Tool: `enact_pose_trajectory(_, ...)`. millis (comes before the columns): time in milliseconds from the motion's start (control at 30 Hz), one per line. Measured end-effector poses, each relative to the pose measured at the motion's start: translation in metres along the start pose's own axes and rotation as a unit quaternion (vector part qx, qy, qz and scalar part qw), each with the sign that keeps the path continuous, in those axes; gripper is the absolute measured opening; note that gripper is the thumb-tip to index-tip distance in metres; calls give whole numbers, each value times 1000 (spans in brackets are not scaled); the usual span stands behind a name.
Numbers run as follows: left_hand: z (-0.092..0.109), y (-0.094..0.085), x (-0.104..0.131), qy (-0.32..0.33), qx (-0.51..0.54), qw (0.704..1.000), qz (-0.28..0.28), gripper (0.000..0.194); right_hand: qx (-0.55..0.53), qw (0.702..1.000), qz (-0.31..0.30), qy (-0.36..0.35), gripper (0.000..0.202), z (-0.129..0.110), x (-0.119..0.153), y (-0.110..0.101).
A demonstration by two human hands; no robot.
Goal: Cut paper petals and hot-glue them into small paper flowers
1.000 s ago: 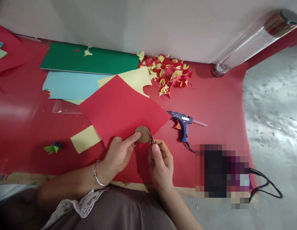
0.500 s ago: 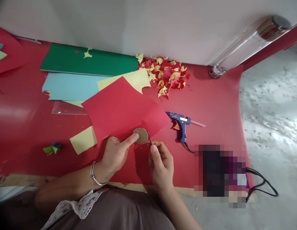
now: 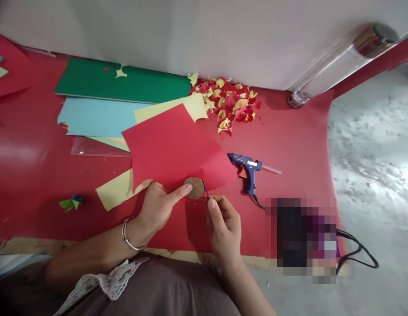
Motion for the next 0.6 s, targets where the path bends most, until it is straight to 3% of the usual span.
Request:
enact_pose_trajectory(167,4,1,-4,26,-43,998,-24,15,22,1000,-4,6,48,-1,-1,-5)
enact_pose_trajectory(300,7,3,-7,44,5,998,-35,27,54,998,-8,12,49,-3,-1,-10)
enact_pose_trajectory(433,7,5,-11,41,19,997,-57,25,103,995,-15,13,51,-4,0,-15)
enact_pose_trajectory(600,2,4,-14,10,18,996,-86,38,157,987,-32,3,48,-4,0,-27)
Point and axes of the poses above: each hand's wrist, its own x-axis away from the middle knuckle, its own y-axis out of the palm, z = x × y, the point moved 8 cm from there along -x, towards the middle knuckle, and after that the axes turned 2 degrees about -z, right-handed, at the moved point
